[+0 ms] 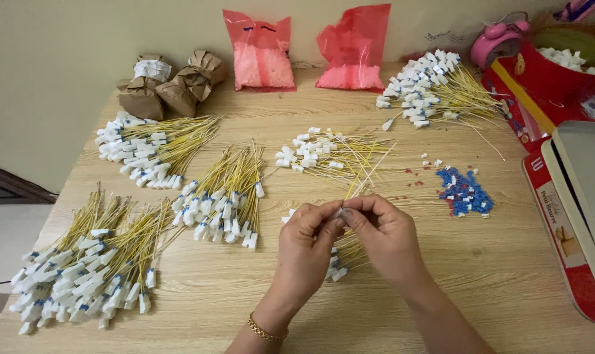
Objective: Assembling small cable components by attaching color-coded sleeves to wires with pre-fitted connectors.
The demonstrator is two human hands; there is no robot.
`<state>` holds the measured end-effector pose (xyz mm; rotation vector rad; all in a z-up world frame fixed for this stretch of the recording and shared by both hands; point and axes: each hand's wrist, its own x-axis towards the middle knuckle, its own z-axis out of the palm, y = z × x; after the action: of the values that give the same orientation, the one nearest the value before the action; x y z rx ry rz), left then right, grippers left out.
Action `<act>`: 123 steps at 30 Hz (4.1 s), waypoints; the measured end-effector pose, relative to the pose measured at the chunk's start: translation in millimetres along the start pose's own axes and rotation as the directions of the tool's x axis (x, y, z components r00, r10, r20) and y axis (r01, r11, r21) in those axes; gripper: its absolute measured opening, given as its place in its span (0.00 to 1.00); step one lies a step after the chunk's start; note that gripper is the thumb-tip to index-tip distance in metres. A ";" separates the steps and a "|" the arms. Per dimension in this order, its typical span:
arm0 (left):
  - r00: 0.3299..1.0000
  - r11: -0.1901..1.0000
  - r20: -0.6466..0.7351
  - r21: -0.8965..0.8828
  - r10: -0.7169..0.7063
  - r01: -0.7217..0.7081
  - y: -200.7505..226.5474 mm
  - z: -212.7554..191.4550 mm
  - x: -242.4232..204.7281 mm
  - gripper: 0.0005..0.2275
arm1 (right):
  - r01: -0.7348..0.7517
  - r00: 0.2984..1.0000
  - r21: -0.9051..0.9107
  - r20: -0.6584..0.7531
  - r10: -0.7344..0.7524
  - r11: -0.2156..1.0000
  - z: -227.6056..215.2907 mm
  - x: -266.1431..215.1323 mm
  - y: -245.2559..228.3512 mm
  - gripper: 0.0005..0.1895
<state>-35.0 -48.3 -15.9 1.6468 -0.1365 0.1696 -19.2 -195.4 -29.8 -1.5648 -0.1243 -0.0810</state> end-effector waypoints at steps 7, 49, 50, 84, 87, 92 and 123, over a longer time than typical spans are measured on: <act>1.000 1.000 0.008 0.001 0.015 -0.015 -4.3 -0.9 0.6 0.10 | 0.046 0.999 -0.065 0.020 -0.045 0.997 -3.7 5.0 5.5 0.07; 0.942 0.416 0.239 0.851 0.236 -0.320 -94.4 -58.9 91.1 0.09 | -0.041 0.998 -0.999 -0.042 -0.057 0.023 -172.2 104.0 50.3 0.07; 0.946 0.412 0.205 0.861 0.252 -0.297 -100.7 -57.9 99.6 0.11 | -0.020 0.999 -0.998 -0.022 -0.032 0.064 -173.6 104.7 46.2 0.07; 0.970 0.424 0.172 0.876 0.170 -0.230 -91.1 -31.0 128.8 0.08 | -0.061 0.996 0.014 -0.060 0.062 0.998 -61.2 49.6 -3.2 0.10; 0.985 0.871 0.099 0.486 -0.139 0.074 -39.8 -37.7 102.7 0.13 | -0.054 0.999 0.053 -0.007 0.054 0.997 -44.0 41.0 -9.0 0.12; 0.914 0.909 0.122 -0.113 -0.387 0.401 -22.1 -24.2 63.1 0.17 | -0.051 0.998 0.044 0.035 0.049 0.998 -20.5 43.2 -1.4 0.09; 0.970 0.900 -0.065 -0.392 -0.236 0.193 -26.0 -3.0 22.0 0.10 | 0.220 0.976 -0.036 0.002 -0.220 0.975 11.7 26.6 -0.3 0.06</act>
<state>-8.5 -42.8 -36.9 1.2462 0.0949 0.0593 6.8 -182.9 -26.0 -1.5825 -0.2962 -0.2599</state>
